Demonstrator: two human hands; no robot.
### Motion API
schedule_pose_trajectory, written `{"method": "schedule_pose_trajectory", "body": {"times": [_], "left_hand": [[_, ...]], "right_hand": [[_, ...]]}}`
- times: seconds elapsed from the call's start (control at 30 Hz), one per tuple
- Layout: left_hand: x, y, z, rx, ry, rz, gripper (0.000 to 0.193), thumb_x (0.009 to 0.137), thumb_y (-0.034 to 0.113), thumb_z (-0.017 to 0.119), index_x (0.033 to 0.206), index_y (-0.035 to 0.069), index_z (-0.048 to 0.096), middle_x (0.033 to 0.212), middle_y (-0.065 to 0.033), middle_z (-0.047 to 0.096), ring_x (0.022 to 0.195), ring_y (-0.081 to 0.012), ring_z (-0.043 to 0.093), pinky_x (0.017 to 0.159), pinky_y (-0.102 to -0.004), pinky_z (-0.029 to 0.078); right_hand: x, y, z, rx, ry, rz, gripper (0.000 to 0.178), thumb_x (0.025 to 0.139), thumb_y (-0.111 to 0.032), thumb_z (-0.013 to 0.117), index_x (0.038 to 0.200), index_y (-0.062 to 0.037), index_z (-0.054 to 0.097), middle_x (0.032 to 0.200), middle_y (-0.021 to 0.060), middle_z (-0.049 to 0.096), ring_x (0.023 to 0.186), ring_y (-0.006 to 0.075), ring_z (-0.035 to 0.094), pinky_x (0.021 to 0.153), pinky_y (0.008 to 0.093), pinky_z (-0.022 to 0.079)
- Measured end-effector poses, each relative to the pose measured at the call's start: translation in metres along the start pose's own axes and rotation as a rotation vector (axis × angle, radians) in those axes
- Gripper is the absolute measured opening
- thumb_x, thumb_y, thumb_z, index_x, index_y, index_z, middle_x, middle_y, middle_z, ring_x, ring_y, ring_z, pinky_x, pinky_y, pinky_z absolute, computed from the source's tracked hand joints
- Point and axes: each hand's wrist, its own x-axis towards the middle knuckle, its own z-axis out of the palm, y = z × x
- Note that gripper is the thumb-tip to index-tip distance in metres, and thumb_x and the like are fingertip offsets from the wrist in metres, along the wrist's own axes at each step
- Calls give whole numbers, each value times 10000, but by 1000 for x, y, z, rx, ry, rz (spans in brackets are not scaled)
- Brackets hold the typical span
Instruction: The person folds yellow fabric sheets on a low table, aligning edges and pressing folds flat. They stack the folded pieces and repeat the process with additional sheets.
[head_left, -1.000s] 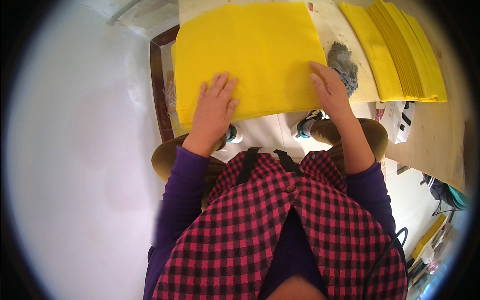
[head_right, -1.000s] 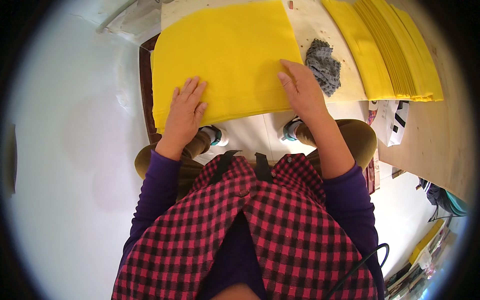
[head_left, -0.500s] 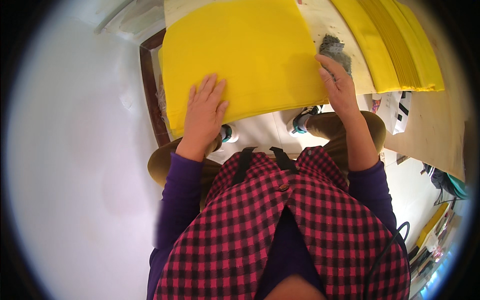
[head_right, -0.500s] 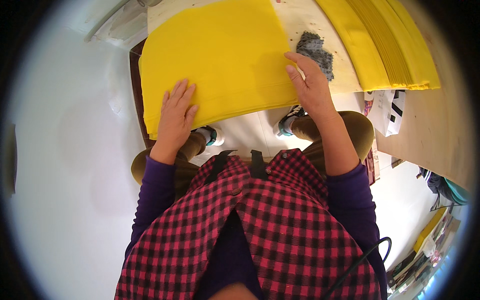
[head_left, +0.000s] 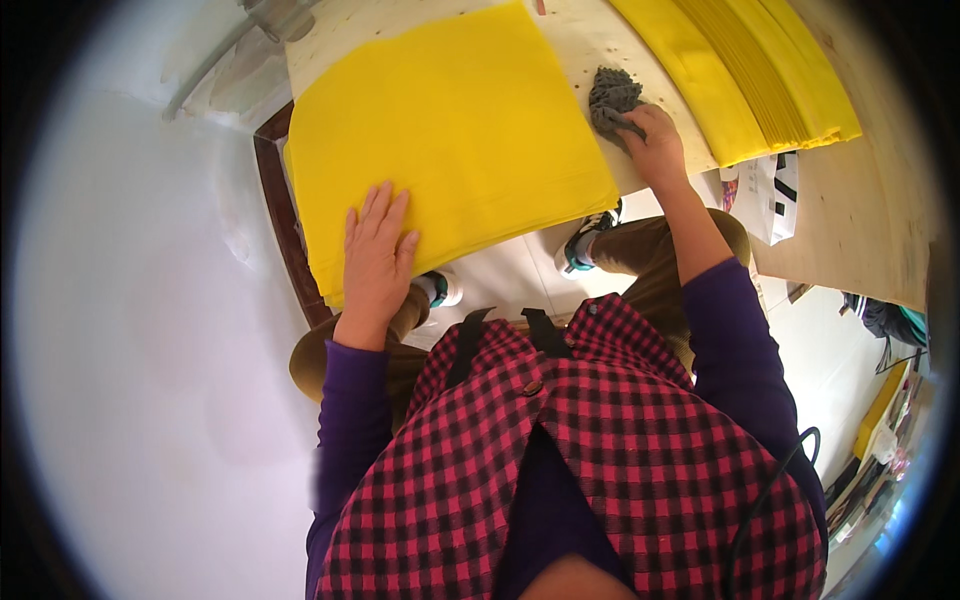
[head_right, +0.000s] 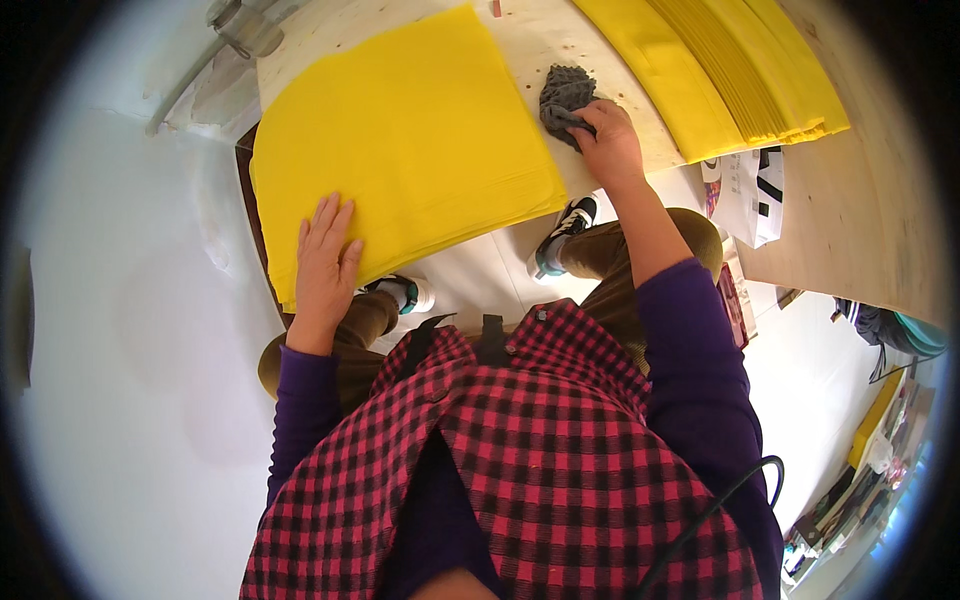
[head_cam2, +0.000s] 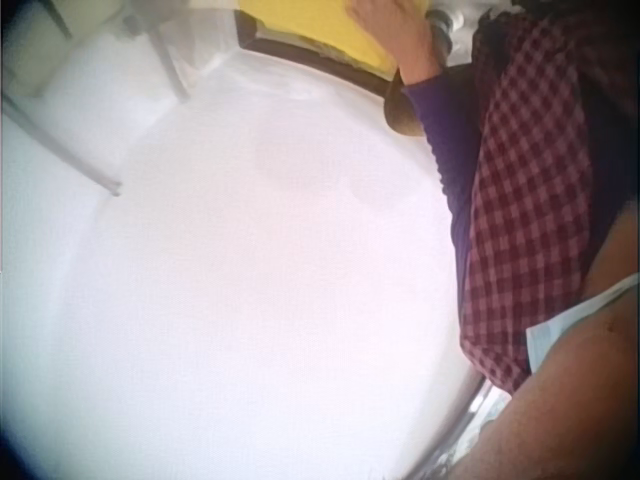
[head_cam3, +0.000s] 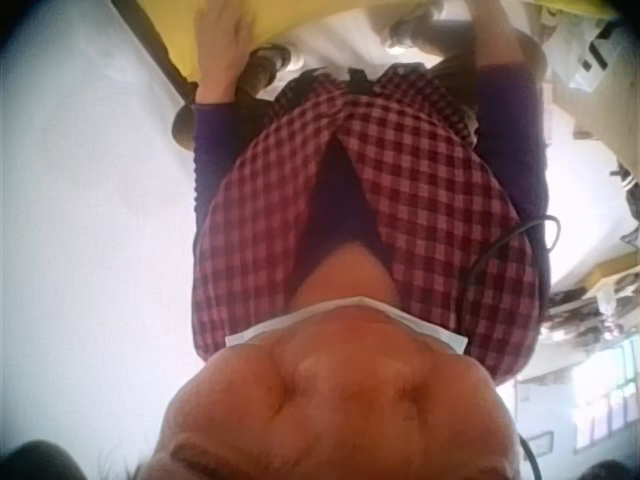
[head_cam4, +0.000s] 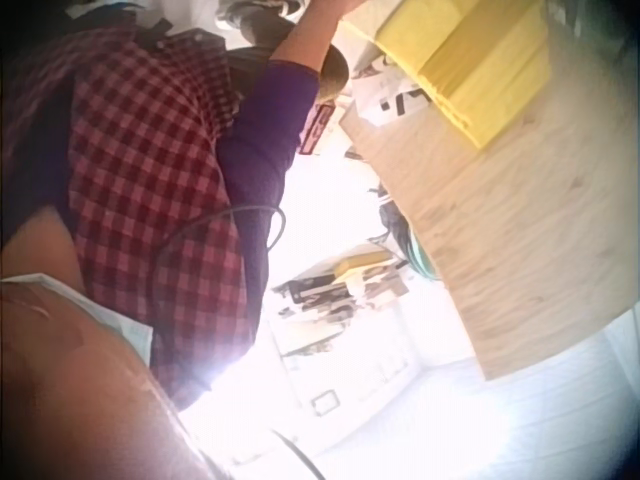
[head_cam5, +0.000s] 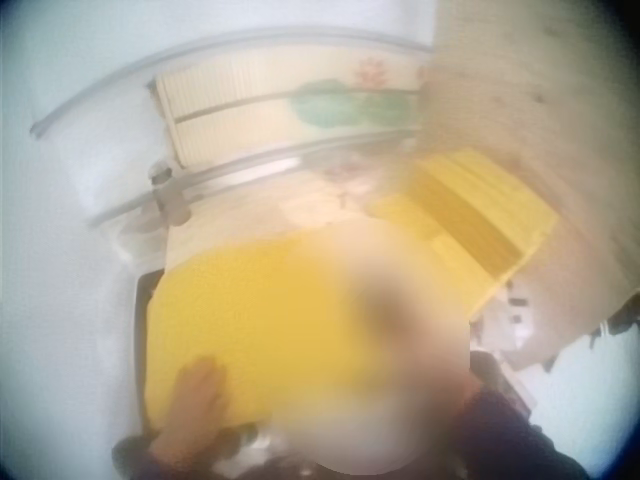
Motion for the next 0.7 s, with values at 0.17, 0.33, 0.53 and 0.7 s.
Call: {"method": "schedule_pose_trajectory", "body": {"times": [0.17,0.33,0.53,0.7], "left_hand": [[1,1,-1,8,-2,15,482,928,227,534,1380,80,454,1455,-142,405,1363,-311,351,1131,-491,206],[0,-1,-1,-20,-7,11,502,937,231,527,1402,74,421,1463,-151,391,1370,-326,337,1131,-492,200],[0,1,-3,-68,49,18,495,950,223,511,1405,53,412,1480,-156,363,1387,-342,305,1138,-493,182],[1,9,-5,-60,50,38,481,954,209,503,1400,50,417,1483,-159,359,1391,-343,298,1141,-492,174]], "right_hand": [[12,3,3,-22,-32,84,224,873,-217,658,888,6,632,855,153,591,870,306,576,722,362,455],[-3,-9,-13,122,61,23,213,916,-224,606,925,-15,648,900,139,610,901,293,576,785,356,460],[-66,-39,-37,218,181,67,251,950,-196,553,1121,-29,629,1108,140,625,1055,279,563,931,354,438],[-93,-61,-30,500,50,96,370,1002,-243,455,1273,-6,542,1224,166,581,1147,274,528,1003,342,387]]}}
